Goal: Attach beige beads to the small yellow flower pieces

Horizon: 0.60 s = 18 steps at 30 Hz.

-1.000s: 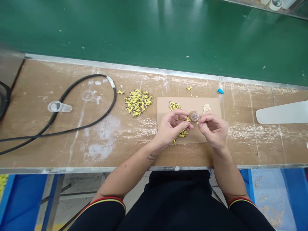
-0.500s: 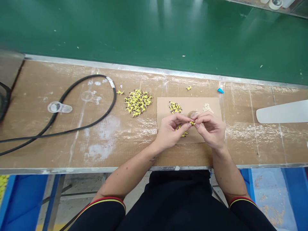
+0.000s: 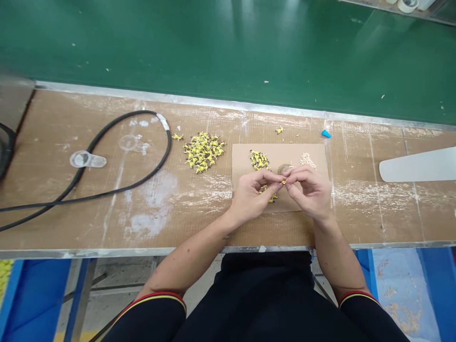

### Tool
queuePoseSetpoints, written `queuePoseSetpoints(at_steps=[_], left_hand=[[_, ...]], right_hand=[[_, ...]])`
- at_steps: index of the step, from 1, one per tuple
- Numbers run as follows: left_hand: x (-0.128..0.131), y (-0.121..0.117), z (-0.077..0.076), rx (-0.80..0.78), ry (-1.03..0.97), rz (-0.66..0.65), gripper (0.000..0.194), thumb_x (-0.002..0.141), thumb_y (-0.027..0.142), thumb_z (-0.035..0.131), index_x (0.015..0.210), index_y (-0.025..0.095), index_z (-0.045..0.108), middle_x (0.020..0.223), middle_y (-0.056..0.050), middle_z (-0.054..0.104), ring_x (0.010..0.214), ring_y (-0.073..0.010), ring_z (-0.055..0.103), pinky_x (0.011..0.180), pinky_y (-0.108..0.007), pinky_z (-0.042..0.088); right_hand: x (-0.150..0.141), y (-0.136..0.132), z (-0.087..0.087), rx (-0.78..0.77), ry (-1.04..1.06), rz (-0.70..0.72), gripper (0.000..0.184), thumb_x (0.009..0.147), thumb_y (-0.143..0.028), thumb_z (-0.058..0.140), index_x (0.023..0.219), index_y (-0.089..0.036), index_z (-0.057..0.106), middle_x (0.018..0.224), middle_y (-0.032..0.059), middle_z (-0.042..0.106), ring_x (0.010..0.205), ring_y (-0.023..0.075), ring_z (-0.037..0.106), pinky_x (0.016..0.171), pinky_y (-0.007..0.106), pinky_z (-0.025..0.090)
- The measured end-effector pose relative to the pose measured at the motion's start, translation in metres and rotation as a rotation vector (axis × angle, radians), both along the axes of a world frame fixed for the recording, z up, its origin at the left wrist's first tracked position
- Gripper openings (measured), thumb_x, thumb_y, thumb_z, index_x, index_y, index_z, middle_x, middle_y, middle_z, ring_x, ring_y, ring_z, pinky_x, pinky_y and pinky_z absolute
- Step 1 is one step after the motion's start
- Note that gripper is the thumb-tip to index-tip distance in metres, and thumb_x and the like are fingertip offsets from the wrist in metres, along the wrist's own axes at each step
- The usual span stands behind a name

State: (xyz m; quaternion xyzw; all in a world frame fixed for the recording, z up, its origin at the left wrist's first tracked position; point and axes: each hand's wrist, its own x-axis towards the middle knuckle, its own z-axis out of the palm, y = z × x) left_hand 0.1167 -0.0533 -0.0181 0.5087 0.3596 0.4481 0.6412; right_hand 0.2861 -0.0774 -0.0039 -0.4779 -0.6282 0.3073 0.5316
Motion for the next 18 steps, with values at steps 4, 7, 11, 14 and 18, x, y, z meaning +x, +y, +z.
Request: queuePoseSetpoints(at_steps=[4, 7, 11, 14, 18], left_hand=[[-0.0008, -0.0009, -0.0016, 0.046, 0.065, 0.015, 0.017, 0.090, 0.034, 0.078, 0.093, 0.018, 0.079, 0.091, -0.008, 0.083, 0.084, -0.0183, 0.078, 0.077, -0.029, 0.062], [-0.0015, -0.0006, -0.0009, 0.139, 0.125, 0.040, 0.011, 0.091, 0.029, 0.076, 0.094, 0.019, 0.081, 0.093, -0.008, 0.084, 0.082, -0.0180, 0.079, 0.075, -0.028, 0.062], [-0.0025, 0.0016, 0.0024, 0.270, 0.170, 0.079, 0.007, 0.090, 0.024, 0.076, 0.091, 0.022, 0.082, 0.094, -0.006, 0.084, 0.086, -0.0191, 0.080, 0.081, -0.031, 0.064], [-0.0034, 0.0029, 0.0045, 0.344, 0.187, 0.092, 0.008, 0.091, 0.021, 0.075, 0.089, 0.023, 0.082, 0.093, -0.006, 0.084, 0.086, -0.0190, 0.080, 0.084, -0.032, 0.065], [-0.0042, 0.0024, 0.0050, 0.444, 0.215, 0.112, 0.013, 0.091, 0.016, 0.072, 0.091, 0.024, 0.082, 0.095, -0.005, 0.084, 0.085, -0.0179, 0.080, 0.082, -0.031, 0.066]], right_hand=[[-0.0003, 0.0001, 0.0004, -0.028, -0.041, -0.035, 0.013, 0.086, -0.014, 0.068, 0.081, -0.027, 0.071, 0.084, 0.0034, 0.073, 0.088, 0.0221, 0.075, 0.084, 0.043, 0.063], [0.0001, 0.0000, 0.0002, -0.013, -0.046, -0.026, 0.014, 0.086, -0.013, 0.068, 0.083, -0.026, 0.072, 0.086, 0.0036, 0.074, 0.088, 0.0213, 0.075, 0.084, 0.043, 0.063], [-0.0002, -0.0004, 0.0016, -0.023, -0.053, -0.029, 0.014, 0.085, -0.013, 0.067, 0.082, -0.026, 0.071, 0.084, 0.0031, 0.074, 0.085, 0.0203, 0.074, 0.081, 0.041, 0.063], [-0.0004, -0.0005, 0.0024, -0.041, -0.048, -0.031, 0.013, 0.085, -0.014, 0.068, 0.080, -0.026, 0.071, 0.082, 0.0027, 0.074, 0.081, 0.0199, 0.073, 0.077, 0.040, 0.063], [0.0006, -0.0003, 0.0014, -0.053, -0.032, -0.018, 0.014, 0.084, -0.012, 0.068, 0.081, -0.026, 0.071, 0.080, 0.0019, 0.073, 0.080, 0.0191, 0.072, 0.075, 0.039, 0.061]])
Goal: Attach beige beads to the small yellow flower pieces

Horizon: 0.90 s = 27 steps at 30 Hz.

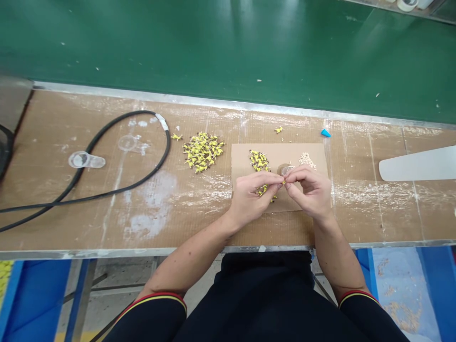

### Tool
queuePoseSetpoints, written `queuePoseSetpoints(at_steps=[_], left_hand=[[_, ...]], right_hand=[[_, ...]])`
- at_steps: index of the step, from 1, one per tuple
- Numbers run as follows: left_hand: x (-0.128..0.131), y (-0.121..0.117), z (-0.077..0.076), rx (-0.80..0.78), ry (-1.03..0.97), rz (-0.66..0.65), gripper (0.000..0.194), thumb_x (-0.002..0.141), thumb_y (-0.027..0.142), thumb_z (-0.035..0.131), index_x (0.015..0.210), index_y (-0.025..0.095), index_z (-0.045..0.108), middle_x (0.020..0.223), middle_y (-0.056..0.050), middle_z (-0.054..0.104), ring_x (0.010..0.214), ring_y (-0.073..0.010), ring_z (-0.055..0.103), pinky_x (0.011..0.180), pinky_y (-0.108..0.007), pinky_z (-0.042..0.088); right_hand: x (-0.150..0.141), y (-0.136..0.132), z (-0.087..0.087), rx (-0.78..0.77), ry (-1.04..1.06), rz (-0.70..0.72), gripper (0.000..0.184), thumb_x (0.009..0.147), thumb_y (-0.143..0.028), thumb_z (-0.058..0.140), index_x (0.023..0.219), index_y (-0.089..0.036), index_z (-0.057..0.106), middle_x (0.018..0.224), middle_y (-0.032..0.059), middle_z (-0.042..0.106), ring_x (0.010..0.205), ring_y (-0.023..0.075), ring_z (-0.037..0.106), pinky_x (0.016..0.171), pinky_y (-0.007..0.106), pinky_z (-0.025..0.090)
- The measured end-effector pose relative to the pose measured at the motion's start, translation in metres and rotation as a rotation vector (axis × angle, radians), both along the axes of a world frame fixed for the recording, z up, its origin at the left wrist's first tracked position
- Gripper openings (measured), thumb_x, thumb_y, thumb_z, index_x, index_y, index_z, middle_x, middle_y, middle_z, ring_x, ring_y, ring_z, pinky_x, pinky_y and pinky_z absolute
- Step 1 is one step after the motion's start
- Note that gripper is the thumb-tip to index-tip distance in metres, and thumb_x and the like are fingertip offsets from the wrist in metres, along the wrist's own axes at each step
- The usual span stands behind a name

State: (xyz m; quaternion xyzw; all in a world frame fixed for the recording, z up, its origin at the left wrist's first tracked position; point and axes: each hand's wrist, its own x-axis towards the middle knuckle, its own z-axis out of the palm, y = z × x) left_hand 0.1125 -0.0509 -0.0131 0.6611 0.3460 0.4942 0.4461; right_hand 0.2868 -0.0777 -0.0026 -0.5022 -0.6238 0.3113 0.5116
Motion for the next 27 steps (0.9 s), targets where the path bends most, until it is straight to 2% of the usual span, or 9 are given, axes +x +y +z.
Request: queuePoseSetpoints(at_steps=[11, 20, 23, 27], left_hand=[[0.001, -0.005, -0.003, 0.151, 0.105, 0.065, 0.017, 0.090, 0.013, 0.069, 0.089, 0.024, 0.082, 0.093, -0.004, 0.085, 0.081, -0.0169, 0.081, 0.080, -0.028, 0.068], [0.000, -0.006, -0.005, 0.273, 0.180, 0.089, 0.022, 0.091, 0.008, 0.065, 0.092, 0.023, 0.080, 0.095, -0.005, 0.085, 0.085, -0.0166, 0.081, 0.082, -0.026, 0.067], [0.000, -0.004, -0.002, 0.238, 0.154, 0.082, 0.020, 0.091, 0.008, 0.067, 0.092, 0.023, 0.080, 0.093, -0.005, 0.084, 0.082, -0.0165, 0.081, 0.079, -0.026, 0.067], [0.001, -0.001, 0.007, 0.136, 0.074, 0.053, 0.014, 0.089, 0.010, 0.072, 0.092, 0.022, 0.080, 0.090, -0.004, 0.084, 0.078, -0.0153, 0.080, 0.077, -0.025, 0.066]], right_hand=[[-0.004, -0.001, -0.001, -0.047, 0.028, -0.034, 0.014, 0.079, -0.011, 0.067, 0.076, -0.025, 0.069, 0.077, 0.0014, 0.073, 0.077, 0.0188, 0.071, 0.074, 0.038, 0.060], [-0.009, 0.000, -0.003, -0.059, 0.042, -0.048, 0.016, 0.078, -0.009, 0.065, 0.074, -0.024, 0.066, 0.076, 0.0007, 0.071, 0.073, 0.0167, 0.069, 0.069, 0.034, 0.057], [-0.008, 0.000, -0.002, -0.044, 0.044, -0.035, 0.015, 0.081, -0.010, 0.066, 0.076, -0.025, 0.066, 0.075, 0.0006, 0.070, 0.073, 0.0168, 0.068, 0.068, 0.034, 0.056], [-0.003, -0.002, 0.001, -0.017, 0.078, 0.056, 0.011, 0.086, -0.015, 0.067, 0.085, -0.026, 0.069, 0.073, -0.0006, 0.067, 0.072, 0.0166, 0.066, 0.066, 0.033, 0.054]])
